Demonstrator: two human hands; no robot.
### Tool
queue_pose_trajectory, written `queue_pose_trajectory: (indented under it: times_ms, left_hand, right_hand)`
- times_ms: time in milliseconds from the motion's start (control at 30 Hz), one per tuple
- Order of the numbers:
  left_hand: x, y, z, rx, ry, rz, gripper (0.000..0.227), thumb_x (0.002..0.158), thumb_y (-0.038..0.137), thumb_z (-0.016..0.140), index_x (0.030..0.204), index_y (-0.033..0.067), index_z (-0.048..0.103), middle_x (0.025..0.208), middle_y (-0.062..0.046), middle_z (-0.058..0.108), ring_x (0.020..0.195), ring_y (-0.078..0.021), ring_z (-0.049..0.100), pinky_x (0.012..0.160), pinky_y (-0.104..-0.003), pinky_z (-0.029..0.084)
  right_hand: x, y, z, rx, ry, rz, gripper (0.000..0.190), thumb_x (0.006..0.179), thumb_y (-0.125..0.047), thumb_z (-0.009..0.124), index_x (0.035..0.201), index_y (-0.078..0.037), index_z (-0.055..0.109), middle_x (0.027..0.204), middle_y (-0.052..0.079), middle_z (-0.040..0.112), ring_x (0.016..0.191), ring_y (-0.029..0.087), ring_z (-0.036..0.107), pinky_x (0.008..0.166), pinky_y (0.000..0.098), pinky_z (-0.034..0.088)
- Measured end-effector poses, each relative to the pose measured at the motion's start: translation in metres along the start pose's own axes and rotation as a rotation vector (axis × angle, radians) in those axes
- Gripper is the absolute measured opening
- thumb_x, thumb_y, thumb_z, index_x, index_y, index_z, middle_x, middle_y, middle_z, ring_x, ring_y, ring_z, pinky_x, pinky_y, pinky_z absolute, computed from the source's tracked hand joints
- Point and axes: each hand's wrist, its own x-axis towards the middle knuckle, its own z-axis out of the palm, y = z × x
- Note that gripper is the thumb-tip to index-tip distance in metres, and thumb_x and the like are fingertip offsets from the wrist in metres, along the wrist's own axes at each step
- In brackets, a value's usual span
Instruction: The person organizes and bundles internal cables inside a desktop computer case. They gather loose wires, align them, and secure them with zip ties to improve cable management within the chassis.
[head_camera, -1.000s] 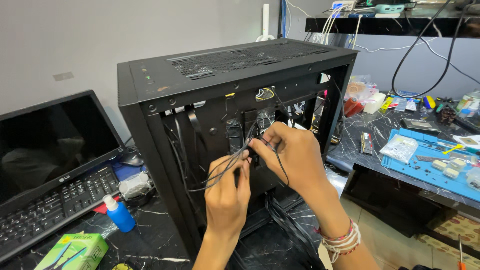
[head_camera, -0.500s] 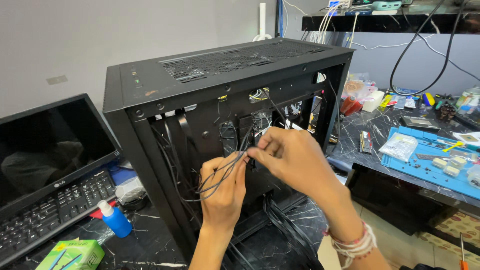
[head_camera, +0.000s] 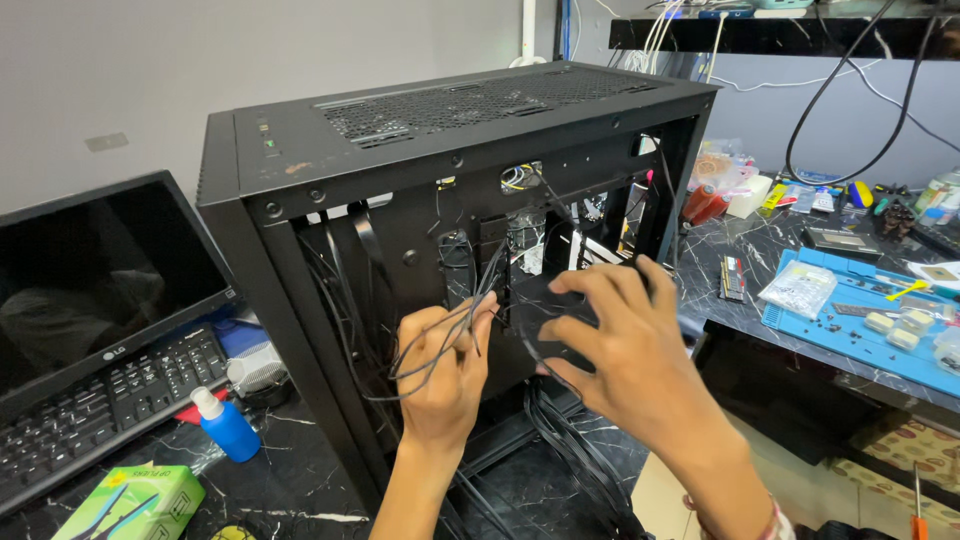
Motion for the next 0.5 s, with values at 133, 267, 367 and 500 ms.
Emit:
queue_pose_trajectory:
  times_ms: [133,267,367,500]
  left_hand:
    - [-0.002,-0.006,0.0,0.099,-0.014,0.059,0.011,0.1,-0.003,0.075,0.11,-0.0046,0.08,0.116,-0.011,0.081,0.09,-0.0279,0.068,0.083,-0.034,0.058]
    - [-0.001,-0.008,0.0,0.097,0.001,0.153,0.009,0.1,-0.007,0.069,0.094,-0.0057,0.076,0.108,-0.018,0.082,0.095,-0.0283,0.08,0.082,-0.035,0.056]
    - [0.003,-0.007,-0.001,0.098,-0.012,0.18,0.013,0.102,-0.005,0.066,0.101,-0.005,0.078,0.111,-0.019,0.082,0.099,-0.0293,0.08,0.083,-0.036,0.056]
    - [0.004,-0.009,-0.006,0.116,-0.048,0.226,0.015,0.101,-0.01,0.066,0.104,-0.0039,0.08,0.112,-0.016,0.082,0.102,-0.0263,0.081,0.082,-0.034,0.055]
  right_hand:
    - [0.003,-0.003,0.013,0.078,0.083,-0.049,0.02,0.093,-0.037,0.082,0.096,-0.017,0.079,0.131,0.01,0.064,0.12,0.033,0.059,0.114,0.063,0.035]
    - [0.007,-0.009,0.017,0.159,0.195,-0.053,0.011,0.098,-0.03,0.08,0.102,-0.019,0.08,0.124,0.009,0.066,0.109,0.031,0.061,0.103,0.0537,0.041]
    - [0.007,-0.008,0.025,0.203,0.232,-0.046,0.012,0.097,-0.026,0.082,0.108,-0.022,0.081,0.118,0.006,0.067,0.104,0.029,0.06,0.1,0.0507,0.041]
    - [0.015,-0.014,0.03,0.237,0.331,-0.038,0.016,0.095,-0.022,0.085,0.089,-0.011,0.074,0.102,0.003,0.07,0.093,0.024,0.062,0.095,0.0455,0.041]
